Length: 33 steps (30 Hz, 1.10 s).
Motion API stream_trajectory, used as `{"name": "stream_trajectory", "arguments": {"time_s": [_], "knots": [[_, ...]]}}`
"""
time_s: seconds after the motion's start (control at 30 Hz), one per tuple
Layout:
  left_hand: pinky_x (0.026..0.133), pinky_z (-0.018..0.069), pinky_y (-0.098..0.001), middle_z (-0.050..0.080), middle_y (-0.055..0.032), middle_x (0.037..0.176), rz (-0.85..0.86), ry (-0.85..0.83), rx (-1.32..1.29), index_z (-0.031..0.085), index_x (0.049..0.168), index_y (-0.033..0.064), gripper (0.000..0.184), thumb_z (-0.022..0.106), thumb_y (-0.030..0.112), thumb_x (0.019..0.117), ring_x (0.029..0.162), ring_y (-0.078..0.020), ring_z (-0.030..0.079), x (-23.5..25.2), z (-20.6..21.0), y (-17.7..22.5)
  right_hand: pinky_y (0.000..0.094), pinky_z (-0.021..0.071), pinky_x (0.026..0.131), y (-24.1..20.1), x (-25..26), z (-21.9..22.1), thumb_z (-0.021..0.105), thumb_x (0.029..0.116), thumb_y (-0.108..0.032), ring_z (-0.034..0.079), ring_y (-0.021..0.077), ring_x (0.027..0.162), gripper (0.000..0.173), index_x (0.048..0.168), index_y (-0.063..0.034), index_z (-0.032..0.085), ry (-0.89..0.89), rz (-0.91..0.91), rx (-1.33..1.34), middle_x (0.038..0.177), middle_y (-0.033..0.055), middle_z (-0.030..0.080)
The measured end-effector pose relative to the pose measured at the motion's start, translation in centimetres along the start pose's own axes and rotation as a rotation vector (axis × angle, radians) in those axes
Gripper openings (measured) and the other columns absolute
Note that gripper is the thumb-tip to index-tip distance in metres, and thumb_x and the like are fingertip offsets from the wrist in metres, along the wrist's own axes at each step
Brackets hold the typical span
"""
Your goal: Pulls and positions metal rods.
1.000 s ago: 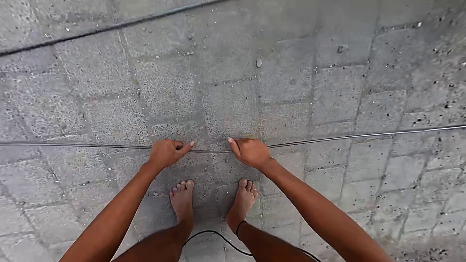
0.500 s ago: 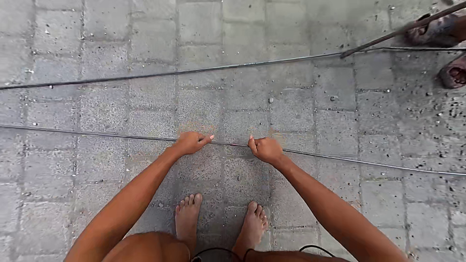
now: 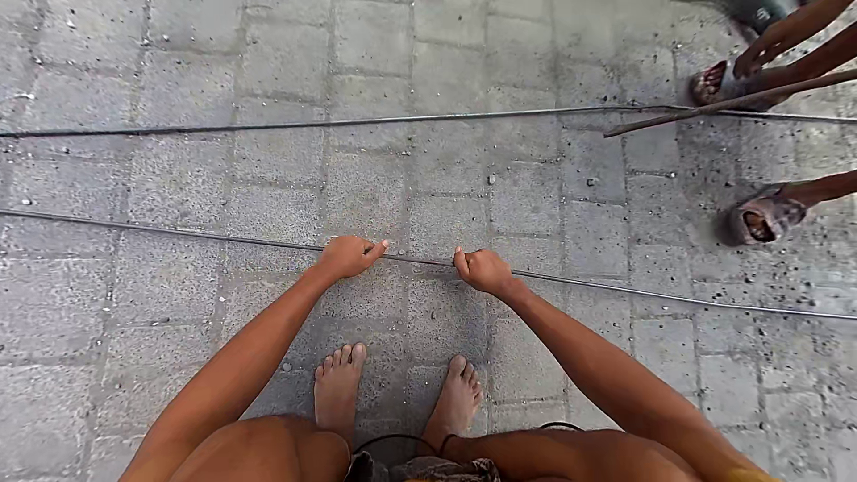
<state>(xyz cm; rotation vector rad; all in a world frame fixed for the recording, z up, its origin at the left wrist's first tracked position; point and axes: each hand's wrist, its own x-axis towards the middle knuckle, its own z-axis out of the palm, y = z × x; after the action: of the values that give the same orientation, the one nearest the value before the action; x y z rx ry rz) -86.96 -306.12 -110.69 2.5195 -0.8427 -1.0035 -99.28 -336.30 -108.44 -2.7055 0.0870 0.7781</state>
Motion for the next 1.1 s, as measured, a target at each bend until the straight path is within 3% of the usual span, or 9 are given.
{"name": "stream_trajectory", "arguments": {"time_s": [0.23, 0.3, 0.4, 0.53, 0.67, 0.8, 0.93, 1.0, 1.1], "knots": [[0.068, 0.0486, -0.0597, 0.066, -0.0147, 0.071, -0.013, 0.083, 0.064, 0.065, 0.074, 0.0075, 0.073, 0.023, 0.056, 0.1085, 0.078, -0.0366, 0.068, 0.3, 1.6, -0.5, 0.0604, 0.0522, 0.071, -0.1, 0.2, 0.5, 0.019, 0.1105, -0.041, 0.072, 0.0397, 0.089, 0.068, 0.077, -0.0007, 0.063, -0.051, 0.002, -0.002, 0.082, 0.0203, 0.07], [0.073, 0.0489, -0.0625, 0.068, -0.0183, 0.079, -0.042, 0.06, 0.054, 0.067, 0.079, 0.0052, 0.074, 0.023, 0.056, 0.1085, 0.086, -0.04, 0.069, 0.4, 1.3, -0.1, 0.0583, 0.0542, 0.074, 0.6, 0.2, 0.9, 0.023, 0.1111, -0.039, 0.072, 0.0372, 0.091, 0.063, 0.084, -0.0009, 0.066, 0.058, -0.073, 0.04, 0.087, 0.0188, 0.071], [0.077, 0.0481, -0.0655, 0.07, -0.0223, 0.086, -0.1, 0.037, 0.028, 0.068, 0.084, 0.0024, 0.073, 0.023, 0.054, 0.1092, 0.093, -0.0435, 0.069, 0.7, 0.5, 0.7, 0.0522, 0.0535, 0.094, 2.3, 0.1, 0.5, 0.027, 0.1115, -0.03, 0.067, 0.0353, 0.105, 0.055, 0.103, 0.0028, 0.07, 0.292, -0.24, 0.136, 0.101, 0.0198, 0.068], [0.072, 0.0469, -0.0642, 0.066, -0.0216, 0.077, -0.088, 0.088, 0.025, 0.063, 0.075, 0.0023, 0.071, 0.025, 0.052, 0.1092, 0.085, -0.0437, 0.068, 0.6, 0.6, 0.4, 0.0504, 0.0516, 0.096, 2.7, -0.6, -0.3, 0.029, 0.1091, -0.028, 0.065, 0.0343, 0.108, 0.049, 0.107, -0.0009, 0.07, 0.508, -0.272, 0.084, 0.106, 0.0176, 0.067], [0.069, 0.0456, -0.0653, 0.066, -0.0235, 0.075, -0.068, 0.111, 0.039, 0.06, 0.074, 0.0006, 0.073, 0.022, 0.052, 0.1083, 0.084, -0.0452, 0.068, 0.3, 0.8, 0.3, 0.0493, 0.0448, 0.11, 0.6, -2.1, 0.7, 0.035, 0.1097, -0.032, 0.06, 0.0322, 0.126, 0.045, 0.124, -0.0046, 0.068, 0.364, -0.333, 0.076, 0.128, 0.0167, 0.067], [0.069, 0.0456, -0.0658, 0.066, -0.0248, 0.075, -0.049, 0.152, 0.041, 0.06, 0.073, -0.0006, 0.075, 0.022, 0.052, 0.1084, 0.083, -0.0469, 0.068, 0.8, 0.7, 0.3, 0.0473, 0.04, 0.113, -1.7, -2.7, 1.3, 0.04, 0.1085, -0.034, 0.055, 0.0332, 0.133, 0.044, 0.134, -0.0066, 0.062, 0.262, -0.382, 0.111, 0.137, 0.0172, 0.062], [0.066, 0.0454, -0.0642, 0.065, -0.0231, 0.071, -0.02, 0.207, 0.042, 0.058, 0.068, 0.001, 0.075, 0.021, 0.053, 0.1078, 0.079, -0.0454, 0.069, 0.5, 0.9, 0.3, 0.0453, 0.0434, 0.113, -1.6, -1.2, -0.1, 0.041, 0.1088, -0.03, 0.056, 0.0339, 0.132, 0.043, 0.138, -0.0019, 0.057, 0.156, -0.323, 0.163, 0.136, 0.0212, 0.061], [0.065, 0.0455, -0.0638, 0.065, -0.0223, 0.069, -0.005, 0.236, 0.045, 0.058, 0.067, 0.0019, 0.075, 0.022, 0.054, 0.1072, 0.077, -0.0445, 0.069, 0.4, 1.2, 0.1, 0.0518, 0.0503, 0.102, -1.4, -0.5, -0.8, 0.034, 0.1116, -0.034, 0.064, 0.0365, 0.119, 0.047, 0.131, 0.0011, 0.058, 0.007, -0.297, 0.122, 0.123, 0.0232, 0.065], [0.064, 0.046, -0.0637, 0.065, -0.021, 0.069, -0.005, 0.235, 0.061, 0.06, 0.068, 0.0036, 0.075, 0.021, 0.054, 0.107, 0.076, -0.0436, 0.07, 0.1, 1.6, 0.0, 0.0606, 0.0522, 0.086, -1.4, -0.1, -1.0, 0.025, 0.1127, -0.043, 0.069, 0.0418, 0.103, 0.058, 0.118, 0.0028, 0.06, -0.13, -0.279, 0.034, 0.107, 0.0248, 0.068]]}}
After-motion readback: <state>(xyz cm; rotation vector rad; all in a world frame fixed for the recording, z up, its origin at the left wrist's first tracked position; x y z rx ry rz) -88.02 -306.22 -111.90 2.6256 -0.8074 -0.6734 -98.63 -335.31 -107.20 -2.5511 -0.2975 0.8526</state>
